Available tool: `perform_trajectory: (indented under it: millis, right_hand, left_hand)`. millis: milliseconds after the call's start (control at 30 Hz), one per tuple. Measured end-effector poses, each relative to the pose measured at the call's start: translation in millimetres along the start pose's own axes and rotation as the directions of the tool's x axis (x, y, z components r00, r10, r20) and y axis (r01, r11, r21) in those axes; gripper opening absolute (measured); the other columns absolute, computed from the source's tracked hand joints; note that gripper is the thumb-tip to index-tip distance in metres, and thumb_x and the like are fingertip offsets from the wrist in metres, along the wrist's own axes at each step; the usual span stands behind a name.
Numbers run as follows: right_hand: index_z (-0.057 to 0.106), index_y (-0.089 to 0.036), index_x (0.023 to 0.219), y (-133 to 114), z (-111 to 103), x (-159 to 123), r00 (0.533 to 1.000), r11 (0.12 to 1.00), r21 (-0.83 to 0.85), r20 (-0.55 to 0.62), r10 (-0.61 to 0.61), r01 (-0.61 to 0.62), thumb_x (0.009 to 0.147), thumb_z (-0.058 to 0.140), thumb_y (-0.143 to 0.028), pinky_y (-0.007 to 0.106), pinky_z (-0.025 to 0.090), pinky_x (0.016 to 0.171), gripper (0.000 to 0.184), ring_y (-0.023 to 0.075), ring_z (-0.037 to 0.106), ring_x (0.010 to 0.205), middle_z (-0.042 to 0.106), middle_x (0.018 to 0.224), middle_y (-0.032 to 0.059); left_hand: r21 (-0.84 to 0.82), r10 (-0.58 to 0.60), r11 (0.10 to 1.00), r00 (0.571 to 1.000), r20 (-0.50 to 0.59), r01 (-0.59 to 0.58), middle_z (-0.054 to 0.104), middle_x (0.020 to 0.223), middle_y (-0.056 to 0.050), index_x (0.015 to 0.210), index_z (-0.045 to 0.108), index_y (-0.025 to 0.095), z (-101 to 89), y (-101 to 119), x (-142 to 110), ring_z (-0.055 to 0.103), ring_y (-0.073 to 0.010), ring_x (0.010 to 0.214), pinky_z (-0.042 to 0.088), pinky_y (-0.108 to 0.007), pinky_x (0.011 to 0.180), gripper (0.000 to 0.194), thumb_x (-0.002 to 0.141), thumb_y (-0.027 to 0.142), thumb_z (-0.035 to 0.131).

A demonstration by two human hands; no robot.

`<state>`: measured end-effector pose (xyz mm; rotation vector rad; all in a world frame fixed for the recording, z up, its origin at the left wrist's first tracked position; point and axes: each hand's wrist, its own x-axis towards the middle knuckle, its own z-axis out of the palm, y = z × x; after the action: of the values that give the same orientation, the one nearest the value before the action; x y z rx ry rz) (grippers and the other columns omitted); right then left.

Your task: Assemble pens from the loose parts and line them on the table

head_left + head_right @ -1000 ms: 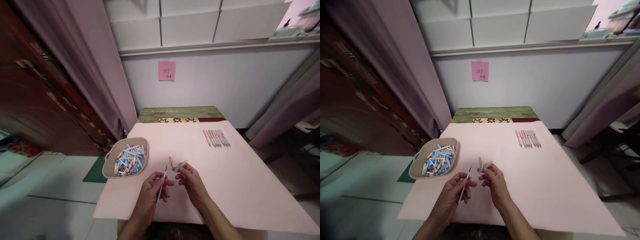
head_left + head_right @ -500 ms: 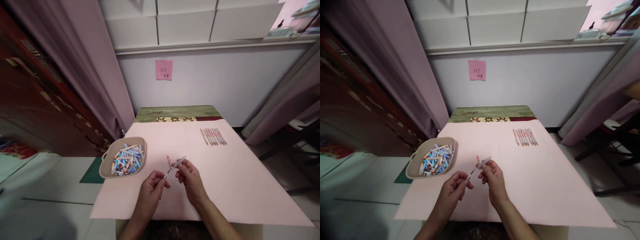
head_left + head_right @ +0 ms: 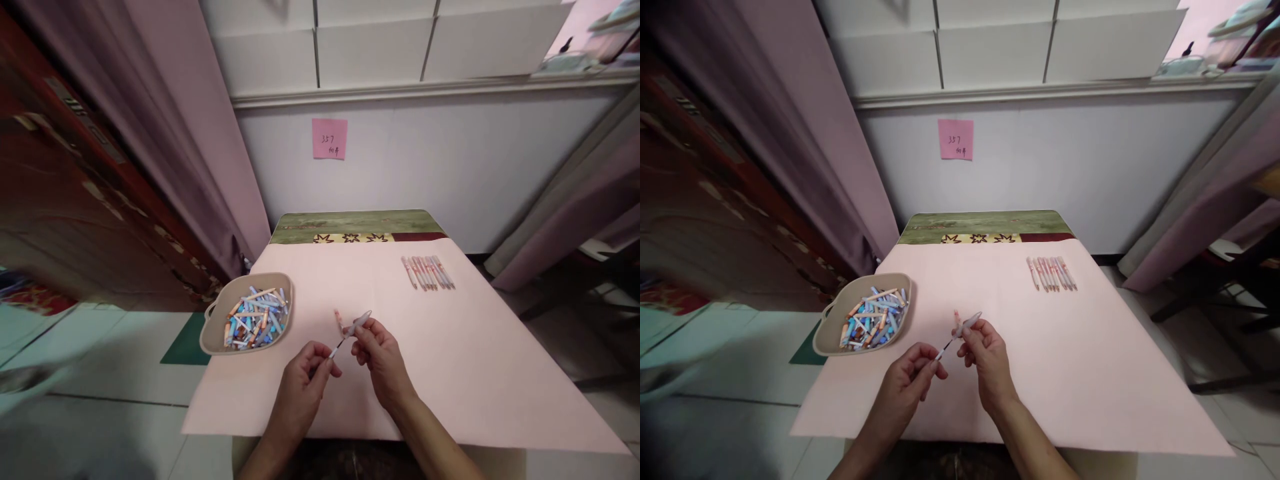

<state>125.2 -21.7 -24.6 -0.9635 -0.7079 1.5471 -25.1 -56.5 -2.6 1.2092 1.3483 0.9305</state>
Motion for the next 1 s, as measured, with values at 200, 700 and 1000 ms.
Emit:
perform_trajectory:
  millis: [200,700,1000]
  right_hand:
    - [0.062,-0.017,0.087,4,1,-3,1.0,0.999,-0.049,0.029,0.0,0.001,0.076,0.071,-0.043,0.022,0.034,0.048,0.03,0.0088,0.051,0.056,0.069,0.09,0.0056]
    - [0.066,-0.018,0.072,30,8,-11,0.961,0.945,-0.326,0.272,0.057,0.036,0.08,0.064,-0.041,0.025,0.042,0.057,0.024,0.0147,0.058,0.058,0.063,0.06,-0.0004]
    - [0.061,-0.021,0.094,29,-13,43,0.978,0.194,-0.974,0.08,-0.192,0.118,0.085,0.058,-0.039,0.028,0.038,0.06,0.021,0.0197,0.062,0.068,0.068,0.08,0.0047]
  left_hand:
    - [0.021,0.004,1.0,1.0,0.002,-0.004,0.067,0.073,-0.003,0.083,0.058,0.019,0.1,-1,0,0.041,-0.0097,0.05,0.03,-0.022,0.049,0.018,0.085,0.037,0.057]
    - [-0.372,-0.145,0.924,0.981,-0.126,0.089,0.052,0.055,0.004,0.1,0.067,0.016,14.0,-23,9,0.043,-0.008,0.045,0.03,-0.02,0.043,0.042,0.071,0.046,0.071]
    - [-0.837,-0.387,0.531,0.916,-0.103,0.13,0.068,0.077,-0.009,0.084,0.065,0.01,1.1,-20,15,0.057,-0.0089,0.055,0.043,-0.018,0.045,0.013,0.082,0.022,0.062]
